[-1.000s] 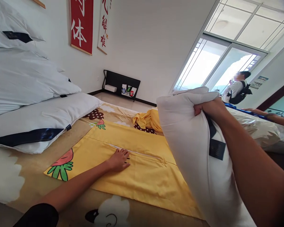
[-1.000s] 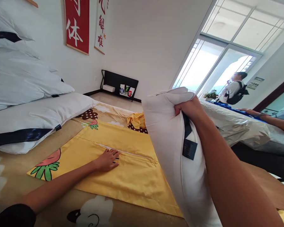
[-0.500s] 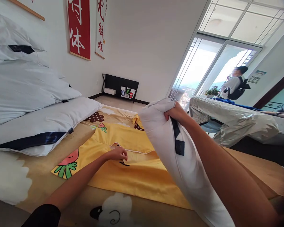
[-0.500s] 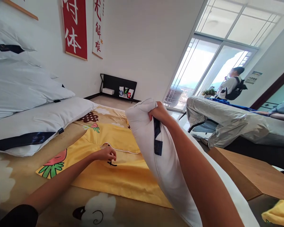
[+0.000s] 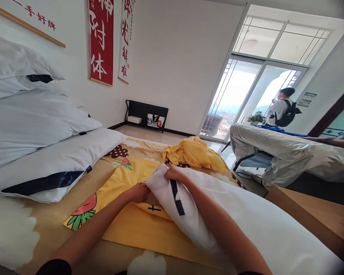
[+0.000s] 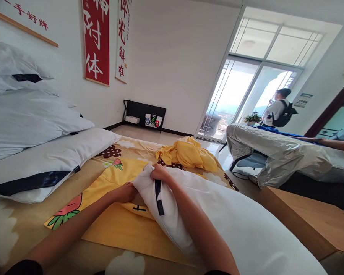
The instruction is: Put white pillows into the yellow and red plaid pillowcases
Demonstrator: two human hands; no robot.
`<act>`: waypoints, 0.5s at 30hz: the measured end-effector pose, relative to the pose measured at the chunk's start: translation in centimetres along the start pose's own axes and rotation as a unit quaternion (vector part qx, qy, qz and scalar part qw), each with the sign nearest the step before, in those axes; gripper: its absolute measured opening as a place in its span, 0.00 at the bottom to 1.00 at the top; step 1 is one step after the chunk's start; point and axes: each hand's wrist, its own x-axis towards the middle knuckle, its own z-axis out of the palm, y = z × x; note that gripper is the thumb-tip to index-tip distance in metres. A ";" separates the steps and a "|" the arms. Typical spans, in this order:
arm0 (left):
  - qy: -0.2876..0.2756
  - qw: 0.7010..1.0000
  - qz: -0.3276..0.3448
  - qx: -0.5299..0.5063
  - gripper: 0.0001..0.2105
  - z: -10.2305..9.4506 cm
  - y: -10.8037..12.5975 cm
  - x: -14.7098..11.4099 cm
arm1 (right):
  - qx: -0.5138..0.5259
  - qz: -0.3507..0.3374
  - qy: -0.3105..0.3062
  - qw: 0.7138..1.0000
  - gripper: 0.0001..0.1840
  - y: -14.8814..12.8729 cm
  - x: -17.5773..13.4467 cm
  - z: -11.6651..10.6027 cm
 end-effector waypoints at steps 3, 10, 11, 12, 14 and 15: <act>0.047 0.993 -0.030 -0.101 0.05 -0.6 0.4 0.4 | -0.019 -0.006 -0.007 1.000 0.09 0.1 -0.5 -0.5; 0.069 0.952 -0.122 -0.271 0.09 -1.8 0.0 4.8 | -0.065 -0.039 -0.035 0.996 0.10 -1.9 -1.3 0.7; 0.073 0.948 -0.131 -0.281 0.11 -1.9 -0.1 5.5 | -0.070 -0.049 -0.043 0.995 0.11 -2.3 -1.2 1.1; 0.080 0.944 -0.137 -0.289 0.13 -2.1 -0.2 6.1 | -0.074 -0.061 -0.051 0.994 0.13 -2.6 -1.0 1.5; 0.096 0.939 -0.144 -0.296 0.15 -2.4 -0.2 7.1 | -0.080 -0.080 -0.071 0.991 0.18 -3.2 -0.3 2.3; 0.104 0.938 -0.144 -0.296 0.16 -2.4 -0.1 7.5 | -0.081 -0.085 -0.083 0.990 0.20 -3.4 0.2 2.6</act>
